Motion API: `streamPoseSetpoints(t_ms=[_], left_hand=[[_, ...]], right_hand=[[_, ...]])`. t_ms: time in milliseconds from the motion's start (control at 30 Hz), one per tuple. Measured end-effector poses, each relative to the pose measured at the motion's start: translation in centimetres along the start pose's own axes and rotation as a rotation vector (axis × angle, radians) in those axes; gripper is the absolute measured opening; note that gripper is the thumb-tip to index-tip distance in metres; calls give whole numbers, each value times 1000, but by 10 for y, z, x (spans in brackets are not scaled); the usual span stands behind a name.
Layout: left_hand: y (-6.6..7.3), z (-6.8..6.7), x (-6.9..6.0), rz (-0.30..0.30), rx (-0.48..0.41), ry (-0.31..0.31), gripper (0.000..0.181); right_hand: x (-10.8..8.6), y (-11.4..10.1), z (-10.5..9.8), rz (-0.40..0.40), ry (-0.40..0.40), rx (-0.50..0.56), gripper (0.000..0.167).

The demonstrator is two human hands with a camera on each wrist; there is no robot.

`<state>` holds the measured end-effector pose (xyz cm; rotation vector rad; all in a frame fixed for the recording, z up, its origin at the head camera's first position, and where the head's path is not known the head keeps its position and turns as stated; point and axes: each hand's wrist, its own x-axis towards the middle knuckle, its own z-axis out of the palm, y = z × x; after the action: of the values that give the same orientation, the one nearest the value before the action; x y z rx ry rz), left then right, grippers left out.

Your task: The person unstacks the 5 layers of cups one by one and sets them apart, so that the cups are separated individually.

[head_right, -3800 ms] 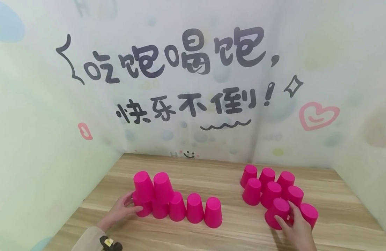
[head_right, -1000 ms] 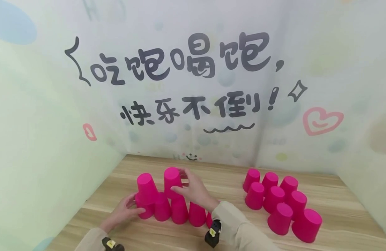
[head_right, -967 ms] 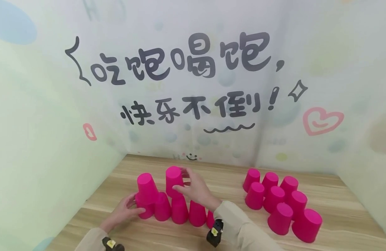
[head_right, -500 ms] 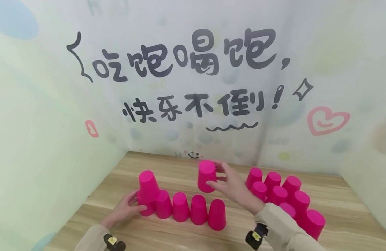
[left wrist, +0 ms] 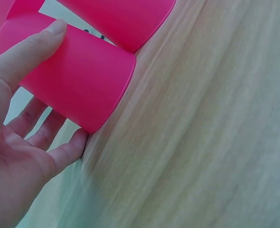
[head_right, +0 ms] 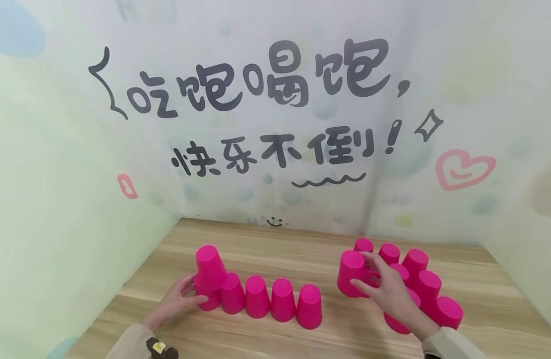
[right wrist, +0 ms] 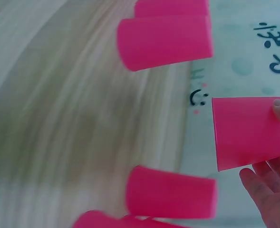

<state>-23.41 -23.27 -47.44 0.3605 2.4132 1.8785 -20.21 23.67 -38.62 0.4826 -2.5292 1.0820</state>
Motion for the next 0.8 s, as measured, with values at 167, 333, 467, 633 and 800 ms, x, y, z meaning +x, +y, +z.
streamPoseSetpoints(t_ms=[167, 333, 467, 633, 800], left_hand=[[1, 1, 0, -21, 9, 10, 63], [1, 1, 1, -21, 12, 17, 63], [2, 1, 1, -24, 4, 12, 62], [4, 1, -1, -40, -2, 8, 62], [8, 1, -2, -28, -11, -1, 63]], right_hand=[[-25, 20, 3, 100, 32, -31, 59], [-42, 31, 13, 212, 60, 9, 60], [-49, 40, 22, 235, 103, -16, 59], [-57, 48, 32, 277, 109, -41, 61], [-62, 49, 37, 312, 126, -33, 63]])
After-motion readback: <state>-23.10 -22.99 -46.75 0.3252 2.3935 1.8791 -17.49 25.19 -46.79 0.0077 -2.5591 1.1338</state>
